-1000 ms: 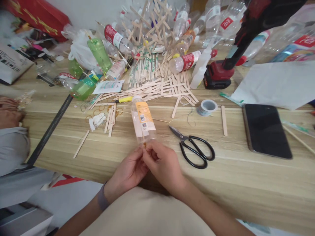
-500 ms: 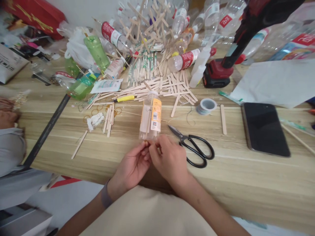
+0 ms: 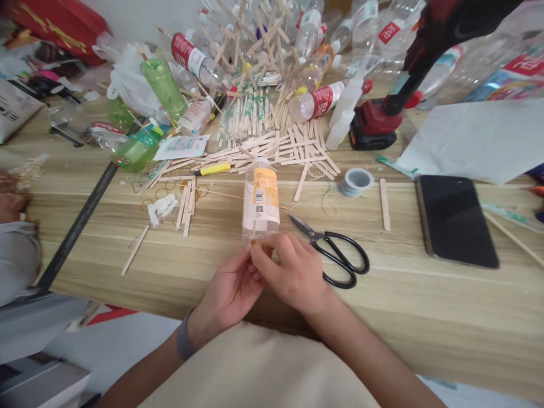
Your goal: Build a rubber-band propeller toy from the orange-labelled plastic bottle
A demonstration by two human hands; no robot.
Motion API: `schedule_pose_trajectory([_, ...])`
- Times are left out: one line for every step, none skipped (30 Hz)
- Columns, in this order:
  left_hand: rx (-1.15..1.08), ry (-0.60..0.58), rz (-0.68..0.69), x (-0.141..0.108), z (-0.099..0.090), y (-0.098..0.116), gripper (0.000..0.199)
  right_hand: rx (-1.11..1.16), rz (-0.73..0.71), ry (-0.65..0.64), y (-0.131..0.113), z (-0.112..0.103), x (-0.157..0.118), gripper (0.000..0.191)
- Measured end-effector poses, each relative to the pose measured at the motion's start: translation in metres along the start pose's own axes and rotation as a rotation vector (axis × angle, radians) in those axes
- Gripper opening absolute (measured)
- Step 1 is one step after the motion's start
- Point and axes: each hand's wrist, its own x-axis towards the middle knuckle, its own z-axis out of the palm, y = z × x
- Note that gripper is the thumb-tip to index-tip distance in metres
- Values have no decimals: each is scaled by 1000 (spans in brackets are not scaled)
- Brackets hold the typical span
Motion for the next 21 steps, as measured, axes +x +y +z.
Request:
schedule_pose_trajectory([-4, -2, -3, 0, 0, 0, 26, -40, -76, 29, 2, -1, 1, 18])
schedule_pose_trajectory([-6, -7, -2, 0, 0, 0, 26, -116, -176, 74, 3, -2, 2, 19])
schedule_pose_trajectory([-7, -16, -1, 1, 0, 0, 26, -212, -285, 125, 5, -4, 3, 20])
schedule_pose_trajectory([-4, -25, 1, 1, -1, -1, 25, -290, -369, 160, 6, -5, 3, 21])
schedule_pose_trajectory([0, -34, 7, 2, -1, -1, 24, -357, -434, 182, 8, -6, 4, 20])
schedule_pose_trajectory([6, -41, 16, 2, -2, -1, 23, -414, -481, 190, 9, -7, 4, 19])
schedule_pose_trajectory([14, -45, 24, 2, -2, -1, 22, -461, -513, 184, 10, -9, 5, 17])
schedule_pose_trajectory([21, -43, 33, 3, -2, -1, 22, -502, -536, 169, 10, -11, 5, 16])
schedule_pose_trajectory([27, -35, 39, 3, -2, -1, 22, -541, -554, 149, 10, -14, 6, 16])
schedule_pose_trajectory([33, -23, 42, 3, -1, 0, 23, -579, -568, 126, 8, -17, 7, 15])
schedule_pose_trajectory([38, -12, 42, 4, 0, 0, 24, -610, -579, 103, 7, -20, 8, 15])
schedule_pose_trajectory([43, -4, 40, 4, 1, 0, 25, -629, -587, 76, 4, -24, 10, 16])
schedule_pose_trajectory([47, 1, 39, 4, 2, 1, 25, -644, -602, 49, 1, -28, 13, 16])
schedule_pose_trajectory([50, 3, 40, 4, 3, 1, 24, -661, -621, 20, -1, -32, 15, 18])
schedule_pose_trajectory([50, 2, 39, 4, 3, 1, 23, -677, -639, -15, -4, -35, 17, 20])
schedule_pose_trajectory([48, 0, 38, 4, 4, 1, 21, -689, -652, -51, -7, -38, 19, 22])
schedule_pose_trajectory([42, -1, 35, 4, 4, 1, 19, -696, -649, -93, -10, -40, 20, 24])
schedule_pose_trajectory([36, -3, 31, 4, 4, 1, 17, -699, -625, -141, -13, -41, 21, 24])
schedule_pose_trajectory([31, -6, 25, 4, 3, 1, 16, -702, -579, -195, -16, -41, 22, 24])
schedule_pose_trajectory([27, -10, 23, 4, 3, 1, 15, -704, -519, -249, -19, -40, 22, 23])
schedule_pose_trajectory([24, -14, 22, 4, 3, 1, 14, -706, -451, -294, -22, -38, 21, 22])
